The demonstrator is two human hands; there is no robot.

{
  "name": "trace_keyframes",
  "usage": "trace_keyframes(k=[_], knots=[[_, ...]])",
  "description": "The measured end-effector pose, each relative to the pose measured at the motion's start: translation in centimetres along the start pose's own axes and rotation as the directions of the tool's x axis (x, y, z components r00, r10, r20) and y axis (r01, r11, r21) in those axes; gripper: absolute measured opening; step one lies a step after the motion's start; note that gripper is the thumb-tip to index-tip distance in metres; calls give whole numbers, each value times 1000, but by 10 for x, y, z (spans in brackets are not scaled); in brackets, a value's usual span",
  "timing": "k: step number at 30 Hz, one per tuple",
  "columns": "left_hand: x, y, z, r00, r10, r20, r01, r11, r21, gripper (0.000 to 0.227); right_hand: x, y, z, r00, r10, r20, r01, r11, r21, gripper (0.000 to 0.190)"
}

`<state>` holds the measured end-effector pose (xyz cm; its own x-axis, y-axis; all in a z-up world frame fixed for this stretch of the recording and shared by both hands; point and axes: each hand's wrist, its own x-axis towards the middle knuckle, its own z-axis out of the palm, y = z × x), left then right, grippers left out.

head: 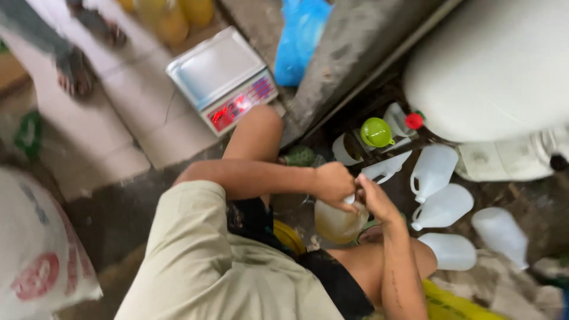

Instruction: The person places an empty plastic jug on a digital scale, then uses a green funnel to pour a yellow liquid from a large white container into the jug. After filling, they remove the funnel, cap the jug, and place it on the scale to check the weight.

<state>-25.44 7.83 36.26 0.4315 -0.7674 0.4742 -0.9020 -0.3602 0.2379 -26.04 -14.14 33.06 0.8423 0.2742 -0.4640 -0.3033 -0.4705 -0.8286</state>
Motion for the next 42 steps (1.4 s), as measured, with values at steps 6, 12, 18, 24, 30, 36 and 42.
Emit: trace_keyframes(k=[6, 12, 18, 24, 30, 36, 42], knots=[[-107, -17, -105, 786, -258, -562, 378, 919, 107, 53, -10, -98, 14, 999, -35, -7, 36, 998, 54, 52], [-160, -6, -131, 613, -511, -603, 528, 832, -169, 49, 39, -245, 40, 952, -301, -64, 308, 932, 192, 45], [-147, -10, -151, 505, -541, -673, 463, 828, -317, 44, 134, -359, 121, 867, -495, -63, 493, 869, -45, 10], [-150, -20, -138, 468, -593, -655, 499, 789, -358, 39, 268, -375, 180, 805, -587, 84, 570, 727, -384, 29], [-134, -24, -146, 447, -518, -729, 433, 839, -330, 46, 321, -391, 272, 949, -314, 3, 311, 942, 125, 32], [-131, -26, -151, 450, -548, -705, 438, 823, -361, 51, 325, -392, 308, 969, -238, 60, 224, 958, 179, 31], [-129, -30, -149, 432, -544, -720, 460, 819, -343, 48, 326, -377, 300, 944, -323, 64, 310, 938, 157, 30]])
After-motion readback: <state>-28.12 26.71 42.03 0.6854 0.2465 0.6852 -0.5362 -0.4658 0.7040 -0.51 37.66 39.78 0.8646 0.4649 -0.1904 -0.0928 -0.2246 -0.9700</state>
